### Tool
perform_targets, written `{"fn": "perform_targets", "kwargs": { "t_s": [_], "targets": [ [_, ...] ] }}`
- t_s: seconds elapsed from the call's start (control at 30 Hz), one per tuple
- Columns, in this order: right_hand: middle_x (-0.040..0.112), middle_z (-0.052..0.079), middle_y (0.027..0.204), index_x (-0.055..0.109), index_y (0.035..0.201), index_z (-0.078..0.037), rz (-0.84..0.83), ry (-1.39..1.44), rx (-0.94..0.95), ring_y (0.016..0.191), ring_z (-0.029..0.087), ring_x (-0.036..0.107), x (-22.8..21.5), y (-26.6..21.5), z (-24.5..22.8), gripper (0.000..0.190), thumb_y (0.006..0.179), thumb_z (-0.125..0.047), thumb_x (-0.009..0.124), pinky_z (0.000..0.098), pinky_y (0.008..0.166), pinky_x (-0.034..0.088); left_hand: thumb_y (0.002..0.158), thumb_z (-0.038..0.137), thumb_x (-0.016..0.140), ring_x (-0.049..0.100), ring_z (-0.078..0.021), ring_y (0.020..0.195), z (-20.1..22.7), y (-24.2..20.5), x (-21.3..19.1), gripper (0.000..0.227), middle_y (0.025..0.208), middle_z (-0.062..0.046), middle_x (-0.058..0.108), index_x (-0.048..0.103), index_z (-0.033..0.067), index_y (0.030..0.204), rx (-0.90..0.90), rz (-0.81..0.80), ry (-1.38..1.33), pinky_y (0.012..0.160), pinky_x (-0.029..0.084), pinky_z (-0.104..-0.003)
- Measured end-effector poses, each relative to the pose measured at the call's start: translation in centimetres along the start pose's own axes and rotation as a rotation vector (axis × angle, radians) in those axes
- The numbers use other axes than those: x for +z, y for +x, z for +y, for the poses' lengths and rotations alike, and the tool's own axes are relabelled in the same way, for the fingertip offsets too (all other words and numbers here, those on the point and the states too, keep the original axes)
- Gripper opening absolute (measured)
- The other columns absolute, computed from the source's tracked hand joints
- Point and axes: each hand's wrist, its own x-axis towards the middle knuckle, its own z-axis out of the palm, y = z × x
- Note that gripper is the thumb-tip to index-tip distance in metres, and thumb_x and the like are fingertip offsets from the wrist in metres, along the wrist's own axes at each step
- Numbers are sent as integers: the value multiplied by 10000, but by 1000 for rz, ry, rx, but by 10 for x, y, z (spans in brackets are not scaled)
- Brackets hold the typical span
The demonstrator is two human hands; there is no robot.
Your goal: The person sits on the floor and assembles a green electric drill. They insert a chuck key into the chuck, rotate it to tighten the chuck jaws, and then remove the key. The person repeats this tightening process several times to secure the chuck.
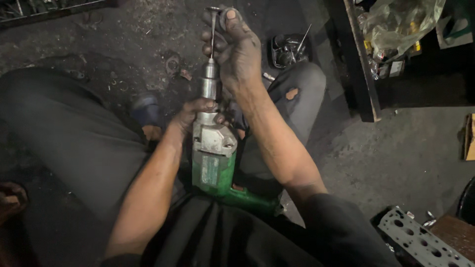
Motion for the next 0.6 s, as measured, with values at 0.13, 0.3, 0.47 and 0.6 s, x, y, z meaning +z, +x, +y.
{"fn": "perform_targets", "kwargs": {
  "t_s": [0.13, 0.3, 0.47, 0.6],
  "targets": [
    [711, 184, 1139, 599, 1234, -32, 46, -20, -17, 816, 243, 677, 2, -1, 4, 352, 1013, -301, 648, 361, 662, 540, 833, 240, 749, 664, -249, 788, 1, -5, 17, 393, 798, -87, 620, 597, 27, 1126, -11, -4, -95, 883, 603, -580],
    [713, 174, 1066, 596, 1220, -12, 79, 15, 74, 752, 224, 648, -5, 7, 4, 308, 1027, -249, 633, 348, 638, 518, 870, 263, 737, 664, -256, 873, 1, 0, 6, 386, 846, -117, 627, 595, -13, 1100, -29, -5, 21, 896, 561, -457],
    [717, 183, 1063, 598, 1226, -2, 46, 7, 24, 741, 213, 642, -6, 6, 4, 278, 1051, -217, 616, 335, 625, 503, 882, 282, 743, 664, -281, 890, -4, 2, -8, 400, 873, -125, 643, 600, -5, 1121, -48, -80, -37, 953, 557, -443],
    [718, 185, 1042, 601, 1240, -2, 99, -32, -32, 717, 222, 651, -3, 6, 3, 289, 1041, -210, 579, 337, 606, 515, 845, 312, 721, 681, -304, 890, -5, 2, -10, 447, 865, -134, 669, 617, -33, 1110, -76, 52, 72, 878, 569, -469]
  ]
}}
